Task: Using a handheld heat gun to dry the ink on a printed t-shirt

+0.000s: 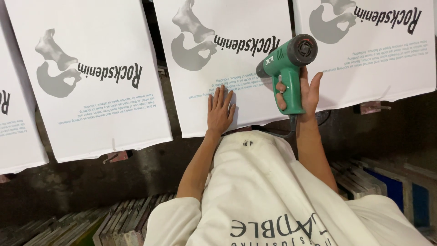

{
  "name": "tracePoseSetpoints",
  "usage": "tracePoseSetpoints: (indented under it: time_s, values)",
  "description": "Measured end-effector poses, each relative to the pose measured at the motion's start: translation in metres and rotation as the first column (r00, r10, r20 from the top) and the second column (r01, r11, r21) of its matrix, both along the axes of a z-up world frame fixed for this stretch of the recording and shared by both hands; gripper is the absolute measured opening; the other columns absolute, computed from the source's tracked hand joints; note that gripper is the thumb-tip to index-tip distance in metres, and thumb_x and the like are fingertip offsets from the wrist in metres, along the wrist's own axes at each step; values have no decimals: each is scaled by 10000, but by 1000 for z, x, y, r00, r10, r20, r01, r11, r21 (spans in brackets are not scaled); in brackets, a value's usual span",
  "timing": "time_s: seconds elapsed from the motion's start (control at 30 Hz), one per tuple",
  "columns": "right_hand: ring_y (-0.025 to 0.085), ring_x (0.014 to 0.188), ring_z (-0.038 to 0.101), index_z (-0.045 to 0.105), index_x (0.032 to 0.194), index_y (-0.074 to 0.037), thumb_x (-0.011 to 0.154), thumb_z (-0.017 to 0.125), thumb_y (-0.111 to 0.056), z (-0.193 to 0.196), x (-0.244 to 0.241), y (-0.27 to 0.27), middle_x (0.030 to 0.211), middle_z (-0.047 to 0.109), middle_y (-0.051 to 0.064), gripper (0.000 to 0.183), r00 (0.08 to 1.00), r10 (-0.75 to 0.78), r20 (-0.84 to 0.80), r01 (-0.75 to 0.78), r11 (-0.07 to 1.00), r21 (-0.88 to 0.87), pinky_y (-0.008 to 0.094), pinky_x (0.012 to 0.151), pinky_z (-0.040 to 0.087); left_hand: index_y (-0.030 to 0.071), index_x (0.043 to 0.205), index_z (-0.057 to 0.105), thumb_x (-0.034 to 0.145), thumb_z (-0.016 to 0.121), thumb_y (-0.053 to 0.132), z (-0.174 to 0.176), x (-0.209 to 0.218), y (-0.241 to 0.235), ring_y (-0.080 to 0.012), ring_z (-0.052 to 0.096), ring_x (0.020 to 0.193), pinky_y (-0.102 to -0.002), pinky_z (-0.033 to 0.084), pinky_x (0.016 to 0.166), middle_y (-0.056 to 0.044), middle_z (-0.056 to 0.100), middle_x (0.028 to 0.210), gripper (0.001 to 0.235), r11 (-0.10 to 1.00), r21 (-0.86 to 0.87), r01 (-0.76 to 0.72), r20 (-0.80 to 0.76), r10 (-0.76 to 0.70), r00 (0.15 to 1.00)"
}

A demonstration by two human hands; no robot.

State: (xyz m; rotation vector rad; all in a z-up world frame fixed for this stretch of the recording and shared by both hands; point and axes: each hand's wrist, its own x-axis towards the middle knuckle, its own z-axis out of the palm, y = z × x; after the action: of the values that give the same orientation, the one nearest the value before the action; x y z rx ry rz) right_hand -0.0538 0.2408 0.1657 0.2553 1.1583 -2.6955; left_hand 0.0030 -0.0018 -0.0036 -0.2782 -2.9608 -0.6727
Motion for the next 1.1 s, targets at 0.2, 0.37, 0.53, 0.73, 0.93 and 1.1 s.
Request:
tracePoseSetpoints:
  time_s: [0.2, 0.37, 0.53, 0.73, 0.93, 1.1]
  values:
    - [266, 864, 606, 289, 1590, -261, 935, 329, -736, 2, 9, -10, 1117, 558, 97, 811, 1000, 11, -19, -11, 1000, -24, 320, 399, 565, 269, 1538, 411, 1067, 460, 403, 5, 0, 0, -246, 166, 1567, -495, 76, 1271, -76, 220, 1686, 492, 999, 40, -11, 22, 10, 1000]
    - [264, 861, 606, 310, 1584, -260, 926, 328, -748, -3, 19, 1, 1095, 567, 89, 820, 1000, 13, -12, -13, 1000, 0, 326, 400, 564, 260, 1536, 415, 1074, 454, 399, 1, 0, -1, -245, 169, 1566, -486, 81, 1268, -79, 224, 1683, 484, 999, 47, -11, -5, 12, 1000]
    - [249, 834, 615, 310, 1580, -258, 904, 321, -775, 14, 28, 4, 1043, 548, 79, 851, 1000, 20, 8, -21, 998, 65, 303, 401, 560, 255, 1531, 430, 1067, 480, 365, -2, -1, 0, -242, 180, 1564, -478, 88, 1266, -82, 236, 1680, 480, 997, 80, -12, -64, 17, 998]
    - [243, 860, 618, 326, 1584, -254, 903, 339, -767, 17, 40, -3, 1092, 568, 80, 854, 1000, 17, 24, -18, 999, 40, 313, 410, 561, 248, 1524, 449, 1061, 500, 361, -1, 1, -2, -246, 193, 1561, -477, 94, 1266, -86, 253, 1674, 480, 995, 100, -14, -98, 24, 995]
    - [252, 720, 605, 352, 1556, -292, 859, 349, -808, 14, 43, -17, 944, 540, 87, 867, 997, 23, 72, -24, 1000, 13, 322, 415, 551, 226, 1534, 432, 1060, 500, 360, -2, 2, -7, -236, 165, 1571, -465, 75, 1276, -78, 222, 1687, 497, 994, 109, 12, -95, -2, 995]
    - [278, 515, 559, 326, 1562, -313, 839, 325, -843, 17, 42, -35, 830, 509, 105, 897, 995, 83, 62, -85, 996, 37, 321, 376, 499, 178, 1538, 418, 1067, 495, 352, -3, 10, -23, -244, 159, 1568, -468, 66, 1270, -90, 229, 1683, 508, 995, 101, -11, -124, 23, 992]
